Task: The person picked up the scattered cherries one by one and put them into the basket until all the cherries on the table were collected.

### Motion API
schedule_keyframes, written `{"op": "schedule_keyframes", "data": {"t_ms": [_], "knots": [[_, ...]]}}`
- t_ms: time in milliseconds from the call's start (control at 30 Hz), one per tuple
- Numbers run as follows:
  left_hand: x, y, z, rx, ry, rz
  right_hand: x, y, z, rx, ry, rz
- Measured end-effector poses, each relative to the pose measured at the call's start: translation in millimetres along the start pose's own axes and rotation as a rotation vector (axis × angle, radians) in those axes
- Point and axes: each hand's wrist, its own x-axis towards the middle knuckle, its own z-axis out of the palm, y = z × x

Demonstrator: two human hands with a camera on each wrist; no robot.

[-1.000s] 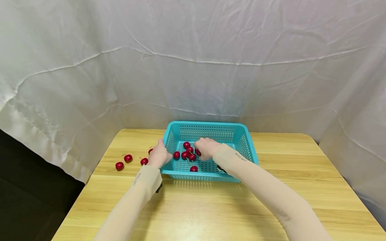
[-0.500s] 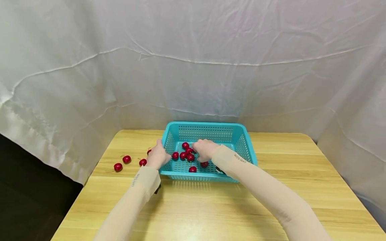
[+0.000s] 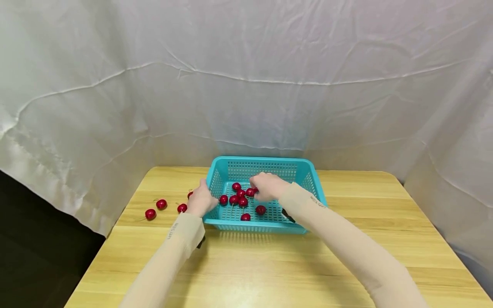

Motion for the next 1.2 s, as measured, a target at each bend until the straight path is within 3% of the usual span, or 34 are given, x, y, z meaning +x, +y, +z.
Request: {"op": "schedule_keyframes", "data": {"t_ms": [200, 333, 533, 733, 967, 1200], "knots": [[0.5, 1.2, 0.4, -0.005, -0.001, 0.011, -23.6, 23, -13, 0.067, 0.063, 0.055], [0.1, -1.2, -0.4, -0.010, 0.000, 0.022, -47.1, 47, -17, 0.107, 0.171, 0.046], [-1.7, -7.3, -5.5, -0.020, -0.012, 0.012, -88.7, 86, -1, 0.199, 0.366, 0.054], [-2.6, -6.0, -8.5, -0.026, -0.024, 0.008, -124.4, 115, 11, 0.288, 0.494, 0.101], [0.0, -7.6, -7.3, -0.014, -0.008, 0.027, -152.4, 131, 25, 0.456, 0.484, 0.188], [-3.7, -1.4, -2.5, -0.031, -0.005, 0.079, -160.2, 140, 45, 0.913, 0.367, 0.269]]}}
